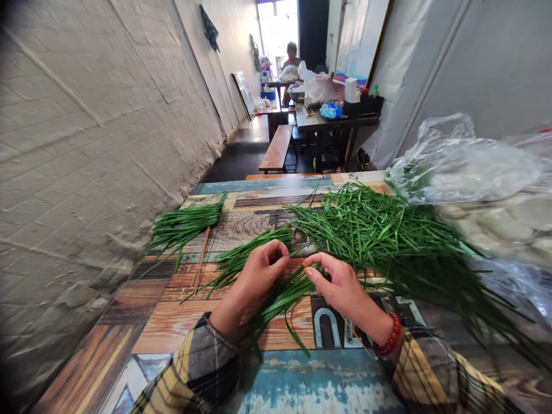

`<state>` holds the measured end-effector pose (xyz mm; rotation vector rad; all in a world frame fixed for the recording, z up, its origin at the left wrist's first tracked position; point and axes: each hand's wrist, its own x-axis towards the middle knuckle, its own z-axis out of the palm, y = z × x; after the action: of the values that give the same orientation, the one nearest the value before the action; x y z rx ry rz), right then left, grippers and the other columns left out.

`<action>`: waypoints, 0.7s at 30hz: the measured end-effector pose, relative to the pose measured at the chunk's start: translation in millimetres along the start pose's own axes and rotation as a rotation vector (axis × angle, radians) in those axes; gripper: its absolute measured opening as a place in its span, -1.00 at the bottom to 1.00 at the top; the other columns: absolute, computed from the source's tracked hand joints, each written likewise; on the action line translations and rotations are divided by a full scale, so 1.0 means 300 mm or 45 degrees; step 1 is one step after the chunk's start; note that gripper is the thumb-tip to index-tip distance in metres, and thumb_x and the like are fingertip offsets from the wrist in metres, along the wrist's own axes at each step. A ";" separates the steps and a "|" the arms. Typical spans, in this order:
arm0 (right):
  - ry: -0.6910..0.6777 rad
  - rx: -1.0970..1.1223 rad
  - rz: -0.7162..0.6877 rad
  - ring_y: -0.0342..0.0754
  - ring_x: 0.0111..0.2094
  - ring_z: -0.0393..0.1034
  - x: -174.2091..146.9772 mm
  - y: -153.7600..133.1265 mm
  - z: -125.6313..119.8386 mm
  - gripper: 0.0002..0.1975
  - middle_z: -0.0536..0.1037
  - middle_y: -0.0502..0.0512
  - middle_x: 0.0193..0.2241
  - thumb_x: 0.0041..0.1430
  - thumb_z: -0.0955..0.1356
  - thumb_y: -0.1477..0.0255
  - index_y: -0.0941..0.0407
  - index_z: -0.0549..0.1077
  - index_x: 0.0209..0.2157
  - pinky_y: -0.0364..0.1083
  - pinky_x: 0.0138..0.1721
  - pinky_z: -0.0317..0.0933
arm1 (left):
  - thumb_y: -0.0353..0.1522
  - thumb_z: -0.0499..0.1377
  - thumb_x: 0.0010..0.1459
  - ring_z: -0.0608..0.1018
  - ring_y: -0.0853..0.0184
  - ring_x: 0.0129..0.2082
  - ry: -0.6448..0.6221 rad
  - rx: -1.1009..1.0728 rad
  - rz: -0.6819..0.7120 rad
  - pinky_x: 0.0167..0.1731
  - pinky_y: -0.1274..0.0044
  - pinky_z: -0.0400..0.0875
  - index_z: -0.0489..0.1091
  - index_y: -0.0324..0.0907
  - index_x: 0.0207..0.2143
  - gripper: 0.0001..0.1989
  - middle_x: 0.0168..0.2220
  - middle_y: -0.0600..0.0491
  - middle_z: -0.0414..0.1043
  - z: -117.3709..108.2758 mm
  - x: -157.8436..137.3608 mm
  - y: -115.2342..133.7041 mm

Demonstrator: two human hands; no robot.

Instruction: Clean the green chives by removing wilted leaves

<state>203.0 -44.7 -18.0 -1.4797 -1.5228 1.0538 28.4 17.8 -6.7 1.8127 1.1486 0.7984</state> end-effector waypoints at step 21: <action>-0.020 0.011 -0.038 -0.22 -0.72 0.13 -0.001 -0.003 0.000 -0.65 0.33 -0.09 -0.67 0.22 0.25 0.30 0.15 0.47 -0.06 -0.22 -0.69 0.06 | -0.33 0.20 -0.02 0.28 0.51 -0.60 -0.048 -0.434 -0.112 -0.57 0.65 0.13 0.41 -0.28 -0.44 -0.84 -0.58 0.14 0.31 0.026 -0.012 0.015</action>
<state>202.7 -44.8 -17.1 -1.4418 -1.5450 1.0553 35.3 10.9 -6.6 1.4802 0.9927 0.8479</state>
